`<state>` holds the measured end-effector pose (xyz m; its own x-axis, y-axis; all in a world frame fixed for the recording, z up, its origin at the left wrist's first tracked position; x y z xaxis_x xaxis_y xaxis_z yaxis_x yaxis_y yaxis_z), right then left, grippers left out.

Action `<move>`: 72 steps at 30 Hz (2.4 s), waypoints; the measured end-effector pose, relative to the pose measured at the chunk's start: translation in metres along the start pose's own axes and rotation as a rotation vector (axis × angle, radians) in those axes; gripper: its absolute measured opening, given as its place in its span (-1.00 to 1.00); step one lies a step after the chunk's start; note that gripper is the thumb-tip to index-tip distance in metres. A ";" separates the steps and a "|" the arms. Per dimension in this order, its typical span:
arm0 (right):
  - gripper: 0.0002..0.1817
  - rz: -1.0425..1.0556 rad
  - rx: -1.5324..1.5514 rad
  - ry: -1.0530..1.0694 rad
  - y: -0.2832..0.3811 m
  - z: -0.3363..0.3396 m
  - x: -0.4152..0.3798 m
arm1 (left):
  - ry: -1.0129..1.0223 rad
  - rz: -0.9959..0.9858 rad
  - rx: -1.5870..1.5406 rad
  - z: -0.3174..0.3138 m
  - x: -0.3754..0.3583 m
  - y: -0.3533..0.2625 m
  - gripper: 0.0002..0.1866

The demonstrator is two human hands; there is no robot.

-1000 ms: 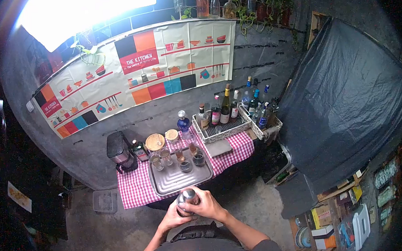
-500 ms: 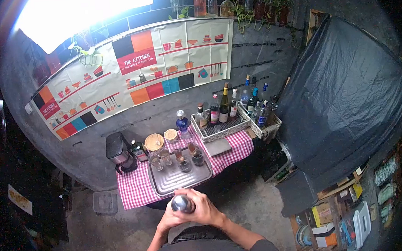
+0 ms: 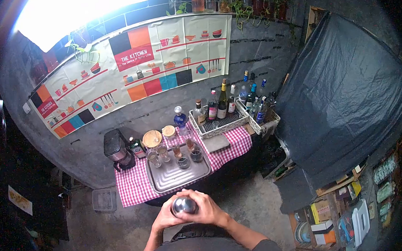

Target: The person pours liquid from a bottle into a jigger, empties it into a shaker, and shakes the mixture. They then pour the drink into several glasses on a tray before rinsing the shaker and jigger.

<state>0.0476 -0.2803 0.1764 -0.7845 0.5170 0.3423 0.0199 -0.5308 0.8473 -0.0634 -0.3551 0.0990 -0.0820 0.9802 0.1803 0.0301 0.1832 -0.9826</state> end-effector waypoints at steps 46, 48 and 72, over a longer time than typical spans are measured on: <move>-0.29 -0.379 0.212 0.104 -0.024 -0.008 -0.009 | -0.096 0.086 -0.042 -0.020 -0.007 0.018 -0.28; -0.31 -0.306 0.154 0.055 -0.019 -0.012 -0.006 | -0.113 0.077 -0.048 -0.022 -0.007 0.017 -0.28; -0.24 0.007 -0.125 0.053 0.003 -0.015 -0.012 | -0.138 -0.072 -0.044 -0.008 -0.007 0.010 -0.26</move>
<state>0.0476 -0.2978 0.1692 -0.8163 0.4784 0.3236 -0.0489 -0.6155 0.7866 -0.0550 -0.3600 0.0881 -0.2219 0.9452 0.2395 0.0630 0.2590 -0.9638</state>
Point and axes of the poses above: each hand's wrist, its own x-axis towards the middle knuckle, its own z-axis out of the back of the hand, y = z × x, the point moved 8 cm from there along x, towards the middle knuckle, and after that the axes turned 5 degrees about -z, right-handed, at the moved point
